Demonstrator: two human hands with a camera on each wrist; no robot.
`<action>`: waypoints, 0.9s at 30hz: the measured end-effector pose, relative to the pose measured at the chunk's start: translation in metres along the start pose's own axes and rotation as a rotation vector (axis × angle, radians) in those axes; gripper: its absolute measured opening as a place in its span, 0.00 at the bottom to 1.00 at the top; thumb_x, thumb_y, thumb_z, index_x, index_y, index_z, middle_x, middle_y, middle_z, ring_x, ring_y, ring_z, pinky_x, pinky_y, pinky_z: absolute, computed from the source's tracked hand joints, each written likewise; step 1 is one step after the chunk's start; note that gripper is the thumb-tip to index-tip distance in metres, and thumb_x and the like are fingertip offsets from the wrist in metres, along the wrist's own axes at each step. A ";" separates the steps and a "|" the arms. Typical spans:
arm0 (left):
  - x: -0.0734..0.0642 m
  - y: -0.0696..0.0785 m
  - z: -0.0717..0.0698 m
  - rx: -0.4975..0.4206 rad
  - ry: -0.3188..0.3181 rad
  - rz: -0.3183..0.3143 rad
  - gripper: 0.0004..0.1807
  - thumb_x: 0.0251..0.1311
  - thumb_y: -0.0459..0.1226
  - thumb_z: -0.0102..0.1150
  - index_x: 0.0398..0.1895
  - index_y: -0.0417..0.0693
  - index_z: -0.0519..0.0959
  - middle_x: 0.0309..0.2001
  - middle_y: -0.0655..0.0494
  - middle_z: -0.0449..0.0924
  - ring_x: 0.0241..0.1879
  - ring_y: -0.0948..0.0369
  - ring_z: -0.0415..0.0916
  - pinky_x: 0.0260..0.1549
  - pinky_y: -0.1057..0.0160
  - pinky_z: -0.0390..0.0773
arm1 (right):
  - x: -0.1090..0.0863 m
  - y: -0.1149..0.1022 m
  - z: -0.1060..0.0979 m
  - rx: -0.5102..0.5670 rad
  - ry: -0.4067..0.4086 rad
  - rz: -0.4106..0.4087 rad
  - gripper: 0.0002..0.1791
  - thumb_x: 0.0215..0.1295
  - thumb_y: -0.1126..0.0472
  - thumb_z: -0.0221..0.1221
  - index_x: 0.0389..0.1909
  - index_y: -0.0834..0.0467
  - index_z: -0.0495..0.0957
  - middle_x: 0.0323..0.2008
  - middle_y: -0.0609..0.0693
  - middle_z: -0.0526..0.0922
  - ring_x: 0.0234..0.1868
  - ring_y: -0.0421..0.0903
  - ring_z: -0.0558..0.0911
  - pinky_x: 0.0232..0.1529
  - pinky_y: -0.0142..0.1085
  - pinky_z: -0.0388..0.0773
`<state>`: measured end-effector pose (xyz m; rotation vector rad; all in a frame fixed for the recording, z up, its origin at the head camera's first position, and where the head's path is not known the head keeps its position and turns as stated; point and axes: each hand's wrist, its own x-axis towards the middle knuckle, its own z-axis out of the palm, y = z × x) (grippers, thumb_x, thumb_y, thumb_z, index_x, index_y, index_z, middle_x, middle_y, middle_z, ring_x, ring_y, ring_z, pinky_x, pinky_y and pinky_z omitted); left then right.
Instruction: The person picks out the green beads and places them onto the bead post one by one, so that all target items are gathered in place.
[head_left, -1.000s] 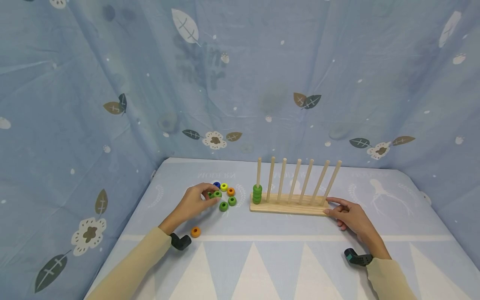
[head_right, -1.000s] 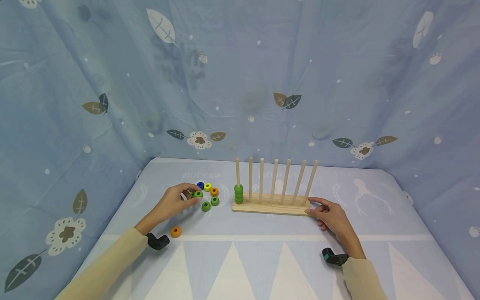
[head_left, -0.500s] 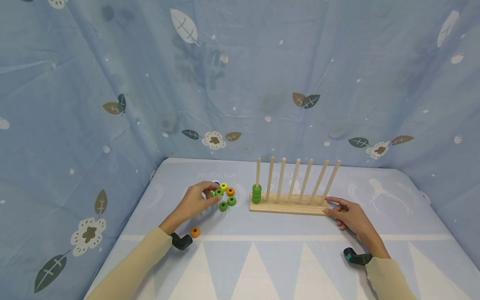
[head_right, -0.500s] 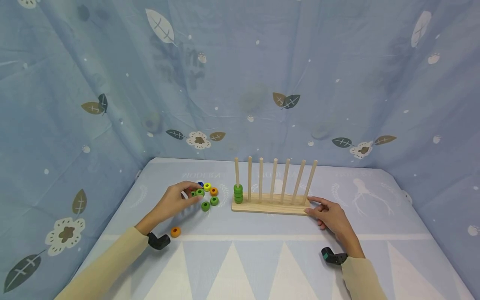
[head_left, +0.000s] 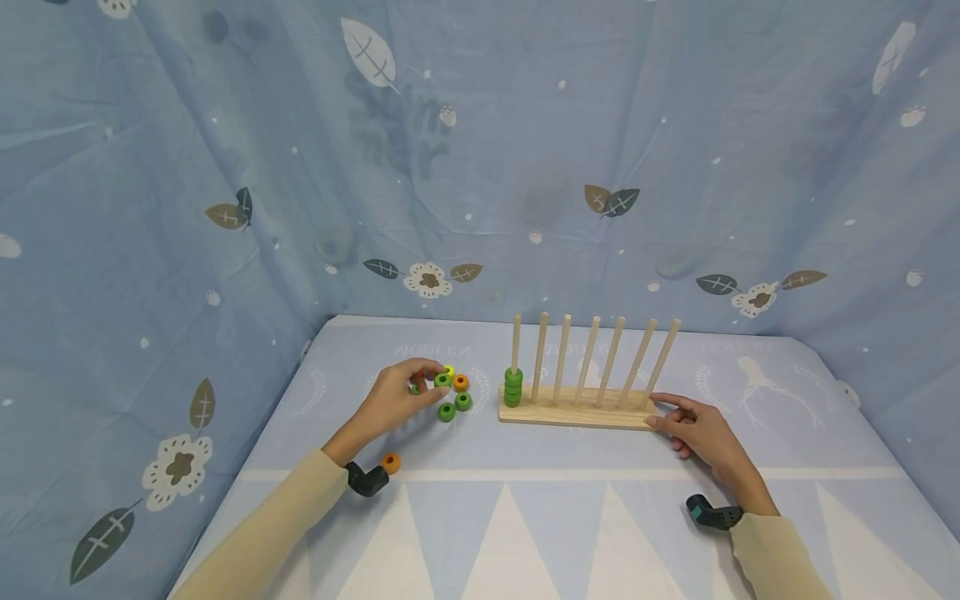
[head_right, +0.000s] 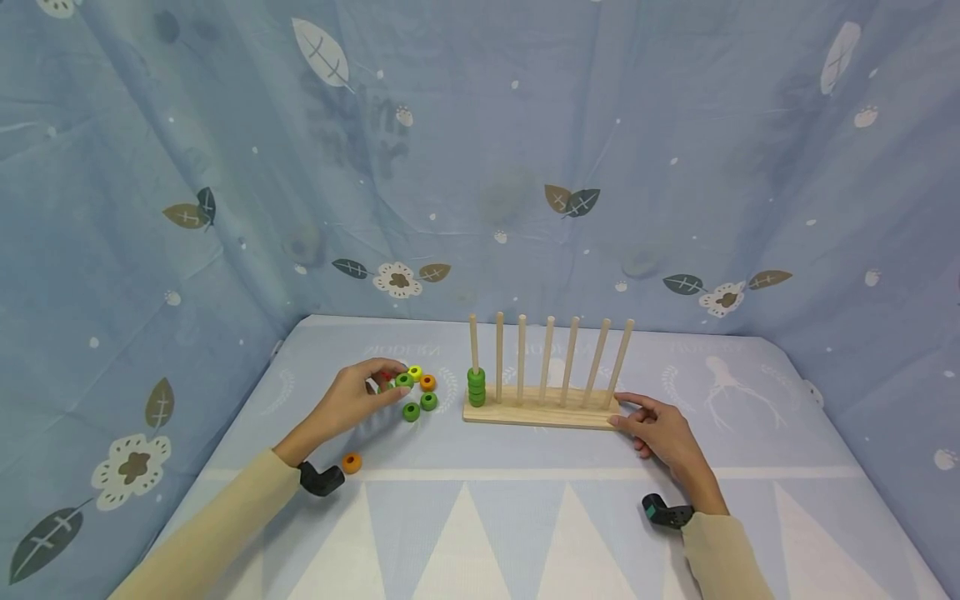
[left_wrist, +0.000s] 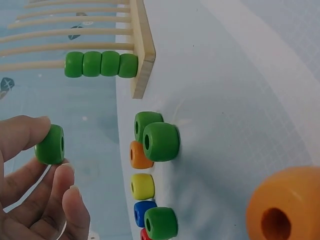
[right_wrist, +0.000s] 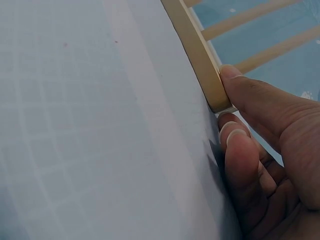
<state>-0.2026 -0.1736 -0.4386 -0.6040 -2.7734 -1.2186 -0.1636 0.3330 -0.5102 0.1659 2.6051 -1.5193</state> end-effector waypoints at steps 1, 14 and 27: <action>0.000 0.001 0.000 -0.003 0.001 0.005 0.18 0.65 0.43 0.71 0.56 0.51 0.83 0.46 0.59 0.84 0.36 0.59 0.78 0.26 0.61 0.76 | 0.000 0.000 0.000 0.000 0.001 0.001 0.39 0.65 0.46 0.70 0.72 0.58 0.71 0.30 0.54 0.76 0.22 0.42 0.74 0.22 0.35 0.78; 0.005 0.009 -0.002 -0.027 0.019 0.021 0.16 0.65 0.43 0.71 0.54 0.52 0.84 0.44 0.60 0.83 0.36 0.56 0.78 0.24 0.61 0.76 | 0.000 0.000 0.001 -0.006 0.004 0.005 0.38 0.66 0.46 0.70 0.72 0.58 0.71 0.30 0.53 0.76 0.22 0.43 0.74 0.23 0.35 0.78; 0.013 0.013 0.000 -0.035 0.033 0.089 0.17 0.66 0.43 0.71 0.55 0.52 0.85 0.45 0.61 0.83 0.35 0.61 0.77 0.29 0.60 0.76 | -0.001 -0.001 0.000 0.005 -0.001 -0.002 0.38 0.65 0.47 0.70 0.72 0.59 0.71 0.29 0.54 0.76 0.21 0.43 0.74 0.22 0.36 0.78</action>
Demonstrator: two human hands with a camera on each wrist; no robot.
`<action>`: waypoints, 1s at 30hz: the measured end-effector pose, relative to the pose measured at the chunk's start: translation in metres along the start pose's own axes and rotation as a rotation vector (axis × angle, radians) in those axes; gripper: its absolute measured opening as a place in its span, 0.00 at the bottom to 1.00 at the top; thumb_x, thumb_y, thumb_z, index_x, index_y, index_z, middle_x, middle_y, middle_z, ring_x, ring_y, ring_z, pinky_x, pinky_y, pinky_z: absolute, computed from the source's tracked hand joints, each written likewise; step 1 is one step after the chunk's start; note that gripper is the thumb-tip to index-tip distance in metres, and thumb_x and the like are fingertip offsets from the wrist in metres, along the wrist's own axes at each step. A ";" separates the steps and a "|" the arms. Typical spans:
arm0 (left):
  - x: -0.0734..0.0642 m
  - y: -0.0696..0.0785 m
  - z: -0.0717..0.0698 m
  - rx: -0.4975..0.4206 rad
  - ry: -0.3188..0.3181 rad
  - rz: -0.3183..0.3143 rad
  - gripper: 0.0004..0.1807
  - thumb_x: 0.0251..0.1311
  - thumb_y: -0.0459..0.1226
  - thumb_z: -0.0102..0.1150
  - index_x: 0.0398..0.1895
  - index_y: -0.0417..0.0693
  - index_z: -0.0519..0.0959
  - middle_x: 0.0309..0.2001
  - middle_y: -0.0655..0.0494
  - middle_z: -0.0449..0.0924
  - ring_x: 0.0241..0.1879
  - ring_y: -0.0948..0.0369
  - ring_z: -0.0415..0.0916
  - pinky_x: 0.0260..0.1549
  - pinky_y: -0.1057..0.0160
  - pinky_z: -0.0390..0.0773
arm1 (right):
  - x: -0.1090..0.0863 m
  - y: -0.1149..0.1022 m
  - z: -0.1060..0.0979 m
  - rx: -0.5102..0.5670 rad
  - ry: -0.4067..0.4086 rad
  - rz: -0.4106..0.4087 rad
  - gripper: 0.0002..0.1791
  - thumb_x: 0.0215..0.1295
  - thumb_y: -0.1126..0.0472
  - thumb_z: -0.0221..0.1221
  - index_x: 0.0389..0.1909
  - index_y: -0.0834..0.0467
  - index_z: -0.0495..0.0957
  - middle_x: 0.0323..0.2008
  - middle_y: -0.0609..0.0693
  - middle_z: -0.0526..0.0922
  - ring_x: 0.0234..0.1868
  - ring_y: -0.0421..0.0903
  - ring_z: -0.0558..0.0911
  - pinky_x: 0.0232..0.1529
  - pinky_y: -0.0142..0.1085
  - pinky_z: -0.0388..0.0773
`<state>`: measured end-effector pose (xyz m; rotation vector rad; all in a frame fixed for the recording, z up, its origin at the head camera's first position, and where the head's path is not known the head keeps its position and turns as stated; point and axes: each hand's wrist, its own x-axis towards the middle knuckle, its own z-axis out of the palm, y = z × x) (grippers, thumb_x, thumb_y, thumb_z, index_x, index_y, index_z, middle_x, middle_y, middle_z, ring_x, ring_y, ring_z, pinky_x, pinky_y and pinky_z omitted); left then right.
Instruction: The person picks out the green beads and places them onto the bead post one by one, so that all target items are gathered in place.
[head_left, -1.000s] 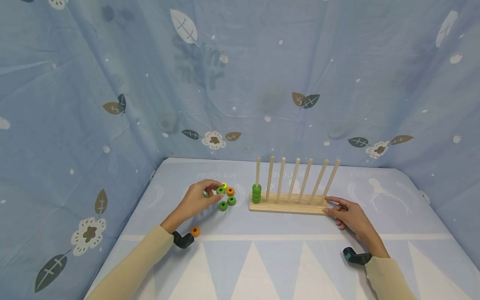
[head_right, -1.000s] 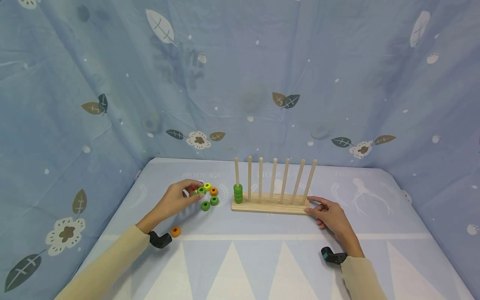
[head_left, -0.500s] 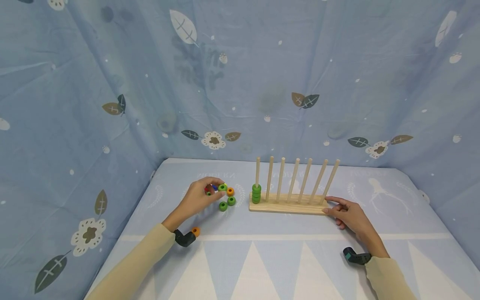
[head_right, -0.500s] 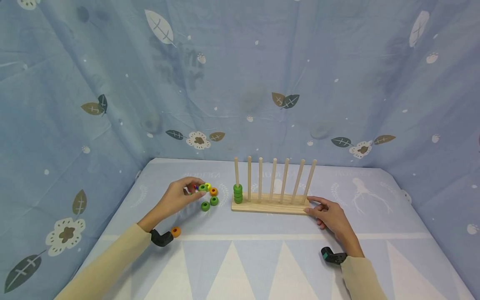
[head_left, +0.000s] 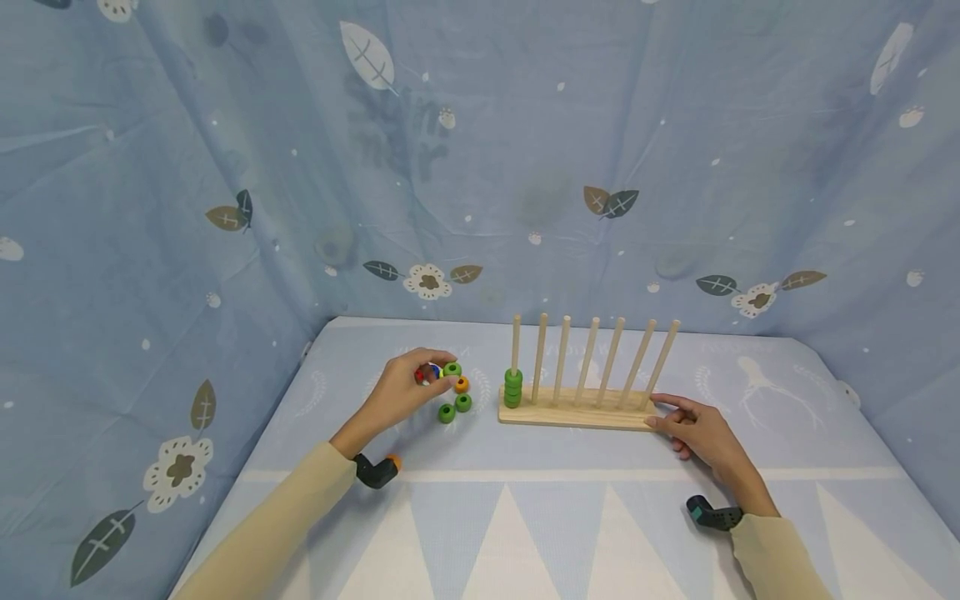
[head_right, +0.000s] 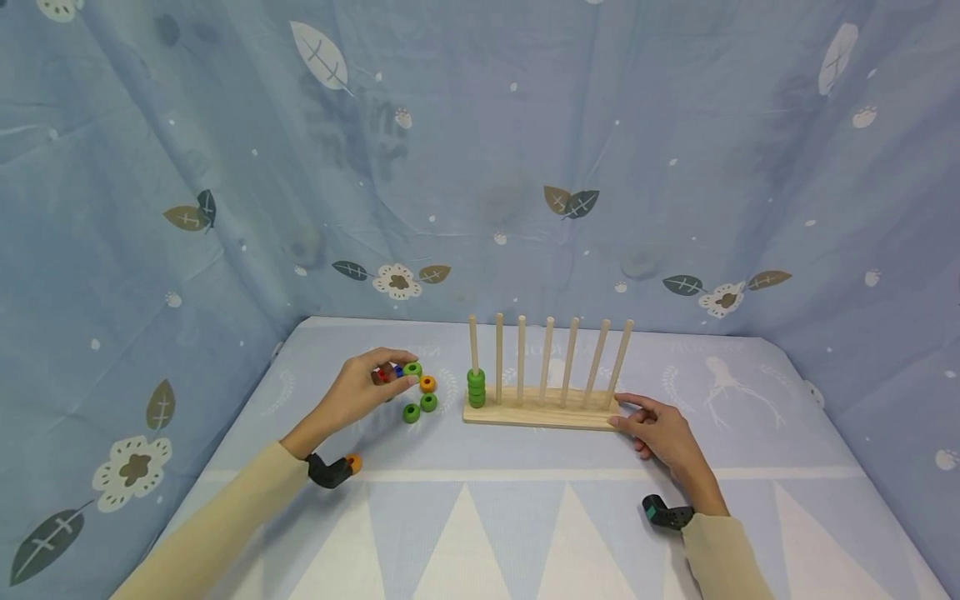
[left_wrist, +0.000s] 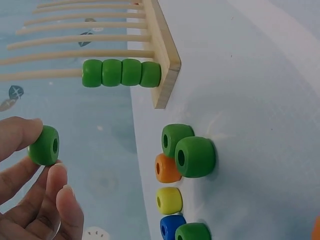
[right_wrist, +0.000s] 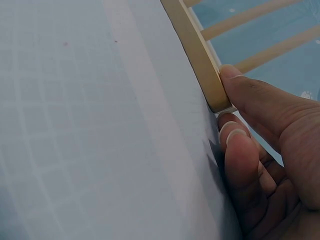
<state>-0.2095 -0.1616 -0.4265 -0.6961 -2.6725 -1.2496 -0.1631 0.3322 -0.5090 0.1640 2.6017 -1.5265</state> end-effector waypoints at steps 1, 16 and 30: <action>0.000 0.000 0.000 -0.003 0.003 0.004 0.16 0.66 0.43 0.71 0.55 0.52 0.85 0.45 0.62 0.83 0.34 0.61 0.77 0.29 0.60 0.76 | 0.000 0.000 0.000 -0.001 0.003 0.003 0.38 0.65 0.47 0.71 0.72 0.59 0.72 0.29 0.54 0.76 0.21 0.43 0.74 0.22 0.36 0.78; 0.006 0.012 0.000 -0.018 0.017 0.016 0.17 0.65 0.42 0.71 0.55 0.51 0.85 0.41 0.60 0.85 0.32 0.60 0.77 0.24 0.62 0.74 | 0.001 0.001 -0.001 -0.011 0.005 -0.002 0.38 0.65 0.48 0.70 0.72 0.59 0.72 0.28 0.54 0.76 0.21 0.43 0.74 0.22 0.36 0.78; 0.013 0.020 -0.001 -0.009 0.022 0.039 0.18 0.67 0.45 0.69 0.57 0.50 0.84 0.47 0.62 0.83 0.34 0.62 0.78 0.30 0.58 0.78 | 0.001 0.002 0.000 -0.005 0.005 0.003 0.38 0.65 0.47 0.71 0.71 0.59 0.72 0.29 0.54 0.76 0.21 0.43 0.74 0.22 0.36 0.78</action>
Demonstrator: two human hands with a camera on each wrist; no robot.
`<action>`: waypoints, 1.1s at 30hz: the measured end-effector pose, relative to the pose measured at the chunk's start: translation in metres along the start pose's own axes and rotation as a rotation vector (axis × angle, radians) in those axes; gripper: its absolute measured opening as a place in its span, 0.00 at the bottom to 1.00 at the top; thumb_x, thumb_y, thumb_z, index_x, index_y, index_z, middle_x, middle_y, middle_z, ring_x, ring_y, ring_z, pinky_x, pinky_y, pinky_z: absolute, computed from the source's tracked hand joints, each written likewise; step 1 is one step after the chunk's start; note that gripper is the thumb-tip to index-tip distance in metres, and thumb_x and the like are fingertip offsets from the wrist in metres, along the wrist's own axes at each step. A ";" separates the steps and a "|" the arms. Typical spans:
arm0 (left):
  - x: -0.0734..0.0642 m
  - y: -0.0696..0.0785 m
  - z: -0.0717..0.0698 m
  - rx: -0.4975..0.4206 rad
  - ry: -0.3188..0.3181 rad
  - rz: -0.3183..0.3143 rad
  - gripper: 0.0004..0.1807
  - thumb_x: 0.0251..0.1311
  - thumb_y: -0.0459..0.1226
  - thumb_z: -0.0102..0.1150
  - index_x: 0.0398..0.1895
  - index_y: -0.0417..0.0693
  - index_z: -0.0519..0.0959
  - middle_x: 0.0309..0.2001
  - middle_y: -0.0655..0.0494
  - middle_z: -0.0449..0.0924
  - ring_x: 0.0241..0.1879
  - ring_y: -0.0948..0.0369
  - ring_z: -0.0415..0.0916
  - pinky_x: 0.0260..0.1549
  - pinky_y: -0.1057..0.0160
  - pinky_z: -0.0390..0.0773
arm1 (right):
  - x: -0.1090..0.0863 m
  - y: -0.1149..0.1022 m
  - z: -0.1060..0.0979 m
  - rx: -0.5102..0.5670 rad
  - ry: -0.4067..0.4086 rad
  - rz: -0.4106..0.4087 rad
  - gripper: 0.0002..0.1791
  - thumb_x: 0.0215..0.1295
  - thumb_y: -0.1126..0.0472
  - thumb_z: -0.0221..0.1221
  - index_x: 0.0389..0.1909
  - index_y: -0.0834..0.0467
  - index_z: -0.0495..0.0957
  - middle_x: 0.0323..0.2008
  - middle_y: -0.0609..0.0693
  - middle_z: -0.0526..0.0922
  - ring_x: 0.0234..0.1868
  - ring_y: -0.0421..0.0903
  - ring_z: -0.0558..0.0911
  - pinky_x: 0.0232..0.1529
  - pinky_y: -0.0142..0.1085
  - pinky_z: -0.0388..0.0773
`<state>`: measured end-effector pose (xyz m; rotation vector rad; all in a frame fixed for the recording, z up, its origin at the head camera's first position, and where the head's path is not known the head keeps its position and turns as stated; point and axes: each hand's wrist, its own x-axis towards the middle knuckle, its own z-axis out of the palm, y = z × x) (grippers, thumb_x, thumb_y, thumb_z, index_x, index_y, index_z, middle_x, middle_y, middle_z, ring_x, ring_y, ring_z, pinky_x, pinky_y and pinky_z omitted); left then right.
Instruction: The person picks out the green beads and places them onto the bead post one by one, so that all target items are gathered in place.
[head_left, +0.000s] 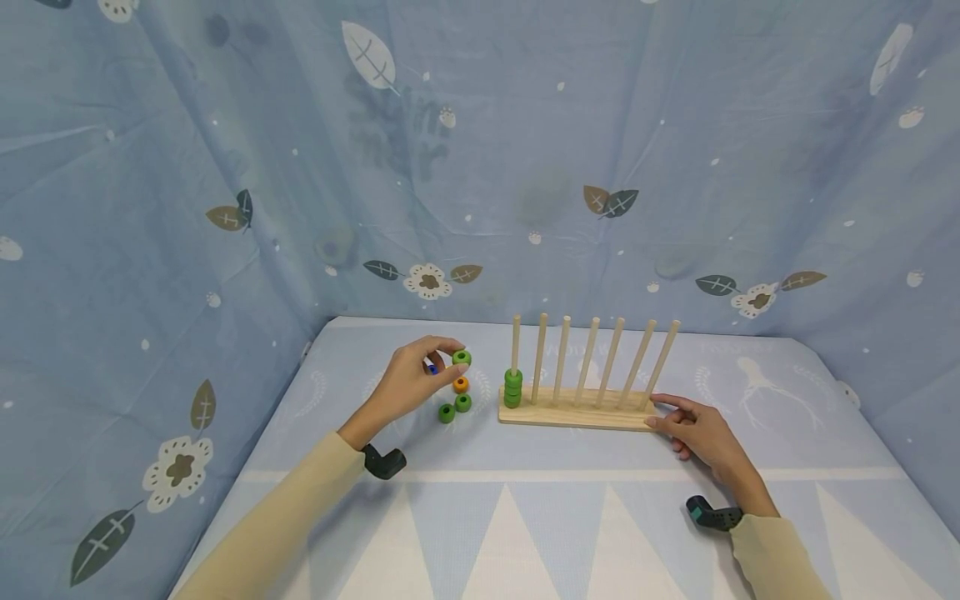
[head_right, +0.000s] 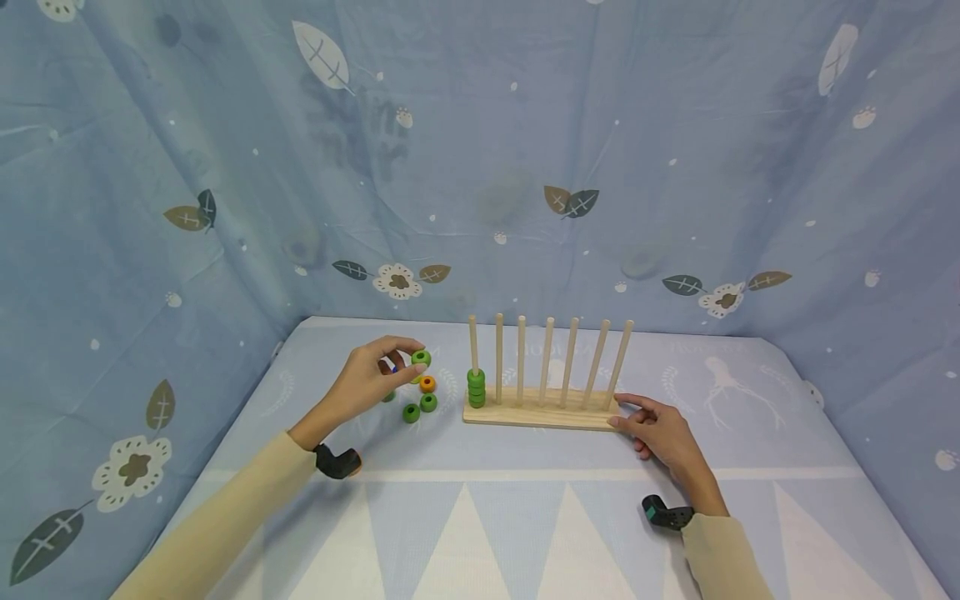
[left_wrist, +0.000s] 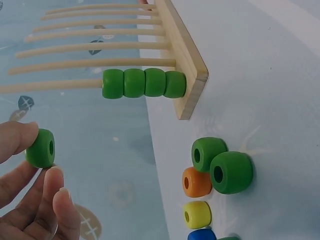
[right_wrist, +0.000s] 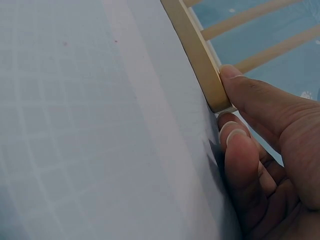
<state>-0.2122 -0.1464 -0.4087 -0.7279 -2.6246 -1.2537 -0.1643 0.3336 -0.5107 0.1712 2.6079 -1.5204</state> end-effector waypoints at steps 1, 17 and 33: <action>0.001 0.000 0.000 -0.002 -0.001 0.004 0.18 0.67 0.45 0.69 0.57 0.51 0.84 0.47 0.62 0.83 0.34 0.62 0.78 0.30 0.58 0.78 | 0.000 0.000 0.000 0.001 -0.001 0.000 0.38 0.65 0.47 0.71 0.72 0.59 0.72 0.29 0.54 0.76 0.21 0.43 0.74 0.22 0.36 0.78; 0.008 0.008 0.001 -0.003 0.026 0.051 0.19 0.67 0.46 0.69 0.57 0.51 0.83 0.47 0.60 0.82 0.36 0.63 0.78 0.36 0.58 0.80 | -0.001 0.000 -0.001 0.020 -0.008 0.000 0.39 0.64 0.46 0.71 0.72 0.59 0.72 0.30 0.55 0.76 0.21 0.43 0.74 0.22 0.36 0.79; 0.017 0.020 0.003 -0.031 0.028 0.065 0.17 0.68 0.46 0.68 0.57 0.54 0.83 0.46 0.60 0.81 0.36 0.63 0.77 0.36 0.59 0.79 | -0.001 0.000 -0.001 0.020 -0.011 -0.006 0.40 0.64 0.46 0.71 0.72 0.59 0.71 0.30 0.55 0.76 0.22 0.43 0.75 0.22 0.36 0.79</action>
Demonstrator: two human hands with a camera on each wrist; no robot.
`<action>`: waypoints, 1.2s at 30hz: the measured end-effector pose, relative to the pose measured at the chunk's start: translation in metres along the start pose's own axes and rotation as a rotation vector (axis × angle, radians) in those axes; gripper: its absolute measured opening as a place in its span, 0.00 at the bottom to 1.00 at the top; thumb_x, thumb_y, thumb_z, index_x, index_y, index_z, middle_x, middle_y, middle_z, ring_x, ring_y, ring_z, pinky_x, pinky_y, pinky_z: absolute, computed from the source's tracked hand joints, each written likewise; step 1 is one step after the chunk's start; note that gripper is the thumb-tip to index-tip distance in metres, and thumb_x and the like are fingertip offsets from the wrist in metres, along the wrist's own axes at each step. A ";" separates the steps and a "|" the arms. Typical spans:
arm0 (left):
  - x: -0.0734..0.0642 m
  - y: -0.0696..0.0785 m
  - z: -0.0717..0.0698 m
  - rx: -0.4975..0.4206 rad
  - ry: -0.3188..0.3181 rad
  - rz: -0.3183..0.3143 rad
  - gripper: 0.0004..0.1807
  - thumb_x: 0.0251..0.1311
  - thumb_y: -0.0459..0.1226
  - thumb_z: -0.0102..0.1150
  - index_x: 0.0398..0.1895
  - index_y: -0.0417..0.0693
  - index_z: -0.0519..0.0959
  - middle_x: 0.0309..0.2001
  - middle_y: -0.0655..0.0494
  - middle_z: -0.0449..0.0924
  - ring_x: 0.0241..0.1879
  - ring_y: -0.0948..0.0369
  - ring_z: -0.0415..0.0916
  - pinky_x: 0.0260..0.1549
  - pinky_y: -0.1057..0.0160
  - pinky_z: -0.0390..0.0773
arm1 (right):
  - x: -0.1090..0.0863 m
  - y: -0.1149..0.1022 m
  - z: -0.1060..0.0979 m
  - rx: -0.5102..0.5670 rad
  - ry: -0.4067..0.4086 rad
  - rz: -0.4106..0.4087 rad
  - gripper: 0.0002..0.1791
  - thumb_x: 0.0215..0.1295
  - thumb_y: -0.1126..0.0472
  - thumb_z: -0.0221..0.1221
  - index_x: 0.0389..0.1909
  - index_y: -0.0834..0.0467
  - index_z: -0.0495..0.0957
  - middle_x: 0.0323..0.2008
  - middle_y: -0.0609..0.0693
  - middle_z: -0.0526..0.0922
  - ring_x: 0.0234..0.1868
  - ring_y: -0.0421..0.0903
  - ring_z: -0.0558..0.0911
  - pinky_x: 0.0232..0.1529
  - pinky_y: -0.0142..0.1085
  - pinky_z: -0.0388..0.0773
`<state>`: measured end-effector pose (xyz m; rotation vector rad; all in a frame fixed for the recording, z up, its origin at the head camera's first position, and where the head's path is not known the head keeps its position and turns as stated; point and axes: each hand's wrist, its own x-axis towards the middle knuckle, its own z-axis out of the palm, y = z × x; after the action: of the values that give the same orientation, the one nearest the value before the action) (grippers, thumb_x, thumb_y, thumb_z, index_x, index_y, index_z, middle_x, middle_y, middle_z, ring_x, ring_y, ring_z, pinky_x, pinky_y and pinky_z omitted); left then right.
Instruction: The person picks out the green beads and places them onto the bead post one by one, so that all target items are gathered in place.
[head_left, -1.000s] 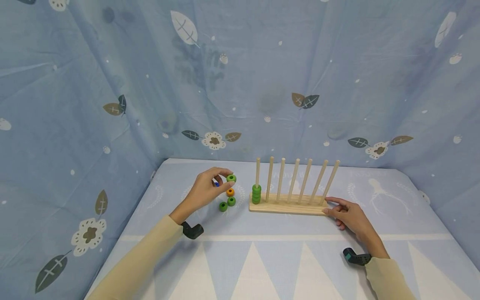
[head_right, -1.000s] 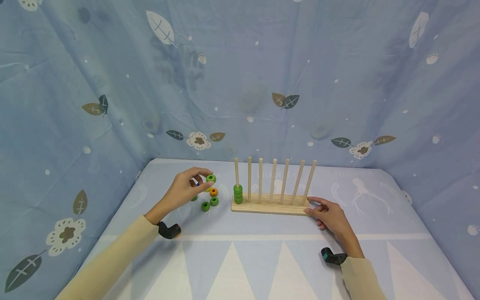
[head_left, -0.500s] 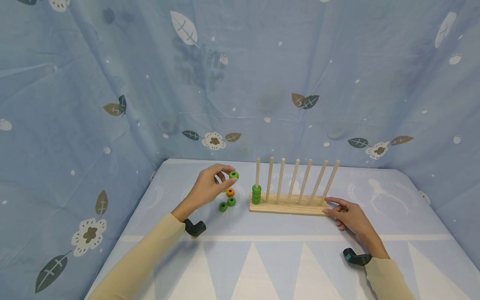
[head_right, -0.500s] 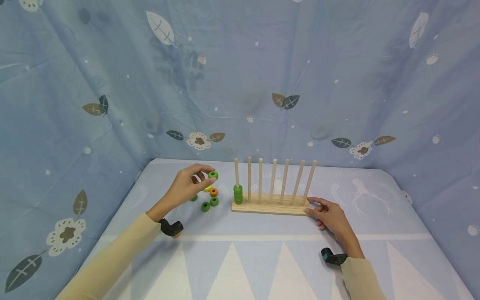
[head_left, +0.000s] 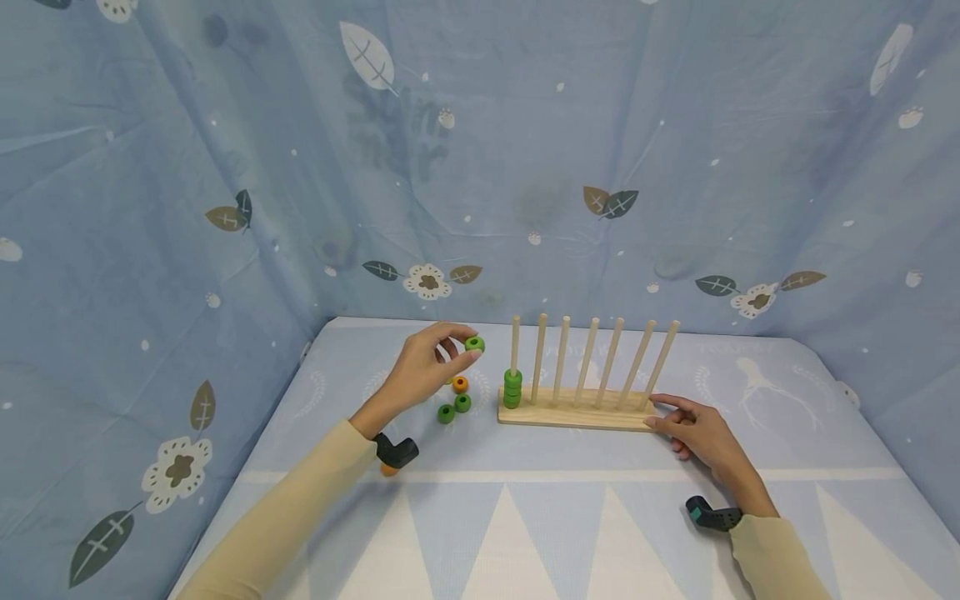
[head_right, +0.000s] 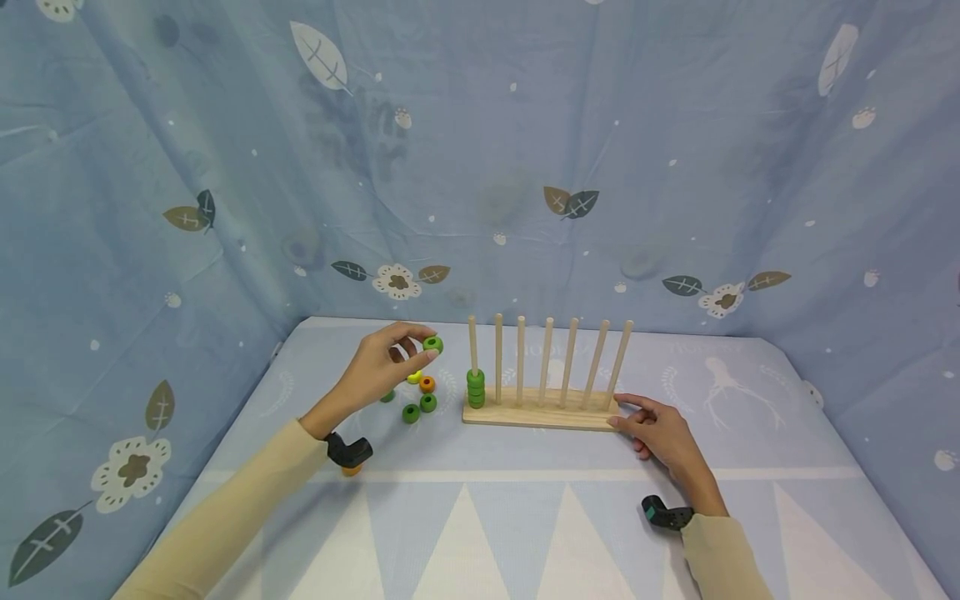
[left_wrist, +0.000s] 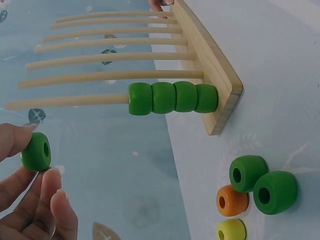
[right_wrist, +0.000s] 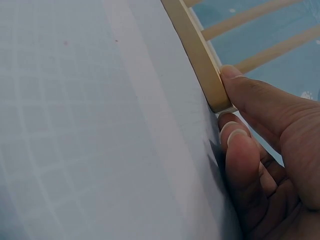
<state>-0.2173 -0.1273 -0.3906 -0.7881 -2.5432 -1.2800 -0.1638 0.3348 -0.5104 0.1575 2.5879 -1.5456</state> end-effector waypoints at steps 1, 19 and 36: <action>0.000 0.000 0.000 0.001 0.001 0.003 0.17 0.68 0.45 0.68 0.57 0.54 0.83 0.46 0.60 0.81 0.36 0.63 0.77 0.36 0.59 0.79 | 0.000 0.000 0.000 -0.001 0.000 0.001 0.40 0.64 0.46 0.71 0.72 0.59 0.71 0.30 0.55 0.76 0.22 0.43 0.75 0.22 0.36 0.78; 0.013 0.014 0.007 -0.047 0.023 0.055 0.17 0.70 0.47 0.65 0.59 0.56 0.82 0.48 0.62 0.81 0.37 0.63 0.76 0.37 0.60 0.80 | 0.000 0.000 0.000 -0.031 0.004 0.002 0.40 0.64 0.44 0.71 0.71 0.59 0.72 0.30 0.55 0.76 0.21 0.43 0.74 0.22 0.37 0.79; 0.028 0.034 0.010 -0.086 0.068 0.095 0.18 0.71 0.45 0.65 0.61 0.55 0.81 0.50 0.60 0.79 0.37 0.64 0.75 0.36 0.60 0.79 | 0.001 0.000 0.000 -0.021 0.005 -0.006 0.39 0.64 0.46 0.71 0.71 0.60 0.72 0.30 0.55 0.76 0.21 0.43 0.74 0.22 0.36 0.79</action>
<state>-0.2219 -0.0926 -0.3626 -0.8561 -2.3820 -1.3691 -0.1643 0.3347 -0.5104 0.1526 2.6098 -1.5216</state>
